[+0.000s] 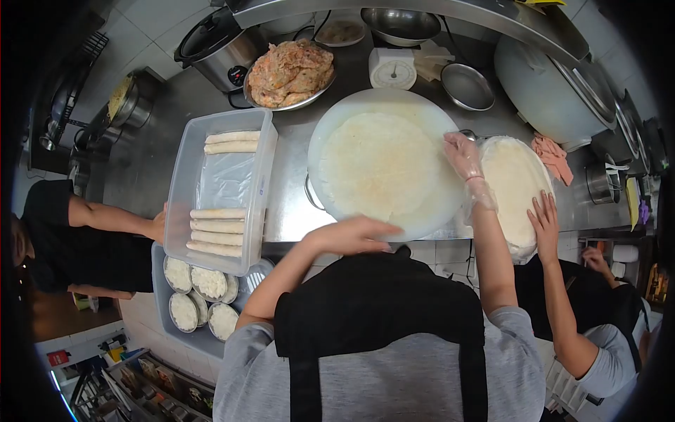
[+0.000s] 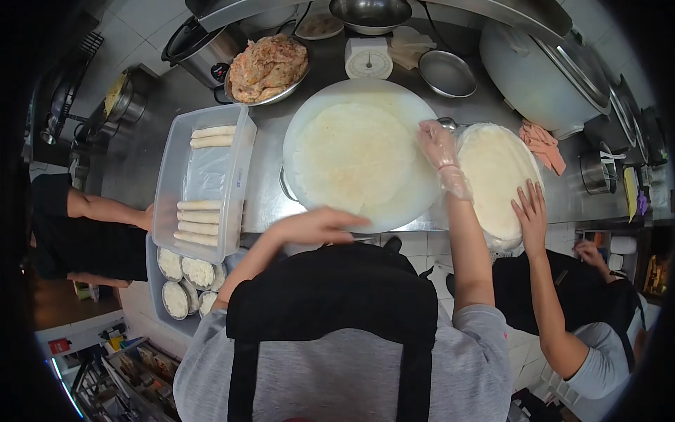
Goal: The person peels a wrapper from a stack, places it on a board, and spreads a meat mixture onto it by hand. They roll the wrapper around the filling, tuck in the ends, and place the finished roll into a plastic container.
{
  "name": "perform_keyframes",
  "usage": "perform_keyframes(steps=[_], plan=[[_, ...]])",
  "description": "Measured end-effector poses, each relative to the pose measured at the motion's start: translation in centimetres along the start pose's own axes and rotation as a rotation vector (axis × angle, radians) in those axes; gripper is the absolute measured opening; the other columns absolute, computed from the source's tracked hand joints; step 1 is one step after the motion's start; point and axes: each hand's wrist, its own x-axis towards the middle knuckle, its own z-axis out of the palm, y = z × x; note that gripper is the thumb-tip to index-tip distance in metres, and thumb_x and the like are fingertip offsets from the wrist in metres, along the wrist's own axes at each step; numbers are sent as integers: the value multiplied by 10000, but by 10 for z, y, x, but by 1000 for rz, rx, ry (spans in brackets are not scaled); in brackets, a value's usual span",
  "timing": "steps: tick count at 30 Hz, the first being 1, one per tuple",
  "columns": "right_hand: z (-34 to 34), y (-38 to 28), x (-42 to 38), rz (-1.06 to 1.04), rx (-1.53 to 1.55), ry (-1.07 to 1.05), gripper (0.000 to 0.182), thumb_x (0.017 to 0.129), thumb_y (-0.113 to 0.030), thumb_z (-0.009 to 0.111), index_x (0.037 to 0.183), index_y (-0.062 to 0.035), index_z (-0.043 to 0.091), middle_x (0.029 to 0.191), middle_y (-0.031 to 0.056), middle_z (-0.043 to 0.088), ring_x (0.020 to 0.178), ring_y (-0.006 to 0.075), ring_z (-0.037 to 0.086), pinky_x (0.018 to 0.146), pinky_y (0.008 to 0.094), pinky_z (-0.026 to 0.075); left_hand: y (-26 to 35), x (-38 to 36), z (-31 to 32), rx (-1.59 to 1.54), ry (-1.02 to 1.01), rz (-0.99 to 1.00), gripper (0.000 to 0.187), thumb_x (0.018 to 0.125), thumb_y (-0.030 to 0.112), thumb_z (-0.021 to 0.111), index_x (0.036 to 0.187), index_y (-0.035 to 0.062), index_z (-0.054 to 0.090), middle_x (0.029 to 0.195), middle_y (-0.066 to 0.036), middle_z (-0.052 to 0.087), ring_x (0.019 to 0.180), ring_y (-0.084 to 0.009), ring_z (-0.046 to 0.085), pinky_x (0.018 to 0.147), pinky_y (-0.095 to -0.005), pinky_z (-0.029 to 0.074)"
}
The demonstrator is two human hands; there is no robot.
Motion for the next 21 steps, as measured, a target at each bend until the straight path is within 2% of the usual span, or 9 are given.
perform_keyframes(steps=[2, 3, 4, 6, 8, 12, 14, 18, 21], plan=[[10, -11, -17, -57, -296, 104, 314, 742, -239, 646, 944, 1, 618, 848, 152, 646, 808, 280, 626, 709, 378, 481, -33, -21, -26, -88, 465, -114, 353, 866, 183, 564, 1175, 12, 561, 1067, -167, 624, 939, -243, 616, 819, -309, 481], [14, -21, -21, -49, -293, 105, 314, 742, -239, 646, 944, 1, 618, 848, 152, 646, 808, 280, 626, 709, 378, 481, -52, -27, -40, 41, 721, -205, 338, 853, 155, 567, 1158, 8, 572, 1045, -147, 634, 893, -220, 620, 786, -304, 485], [17, -34, -25, -47, -448, 51, 299, 730, -234, 641, 910, 3, 611, 859, 168, 642, 817, 316, 617, 721, 406, 477, -70, -31, -51, 174, 977, -295, 325, 839, 127, 570, 1140, 5, 583, 1024, -127, 644, 847, -198, 624, 754, -299, 488], [22, -38, -27, -48, -600, -7, 284, 718, -230, 636, 875, 4, 604, 869, 183, 637, 826, 352, 608, 734, 434, 472, -90, -30, -66, 145, 1186, -351, 311, 784, 84, 610, 1087, 13, 611, 918, -102, 648, 774, -191, 619, 696, -317, 490], [24, -33, -20, 36, -607, -60, 227, 719, -216, 608, 802, -5, 587, 835, 198, 627, 812, 383, 594, 729, 453, 465, -94, -19, -66, 248, 1199, -365, 311, 758, 66, 624, 1065, 22, 613, 854, -93, 633, 744, -200, 611, 683, -328, 487], [14, -25, -31, 37, -603, -19, 186, 724, -203, 580, 759, -21, 593, 775, 211, 609, 790, 388, 591, 708, 455, 463, -92, 8, -66, 472, 1188, -337, 317, 718, 35, 639, 1035, 39, 617, 747, -81, 601, 651, -190, 589, 632, -317, 480], [4, -20, -45, 18, -580, 72, 181, 720, -196, 566, 720, -16, 589, 729, 211, 597, 762, 386, 587, 691, 453, 462, -96, 20, -71, 477, 1180, -295, 316, 715, 28, 634, 1031, 43, 613, 756, -86, 599, 653, -203, 590, 628, -324, 479], [-6, -21, -66, 7, -653, 33, 188, 702, -201, 589, 711, -13, 593, 723, 208, 597, 740, 377, 586, 674, 449, 462, -102, 32, -75, 561, 1172, -216, 322, 715, 19, 629, 1035, 48, 601, 776, -94, 595, 653, -218, 592, 626, -328, 478], [-13, -47, -52, -97, -670, 17, 212, 683, -222, 623, 709, -15, 588, 705, 191, 592, 697, 367, 579, 650, 444, 458, -105, 31, -75, 509, 1187, -199, 336, 718, 16, 626, 1051, 48, 595, 798, -96, 594, 676, -211, 588, 638, -315, 479]])
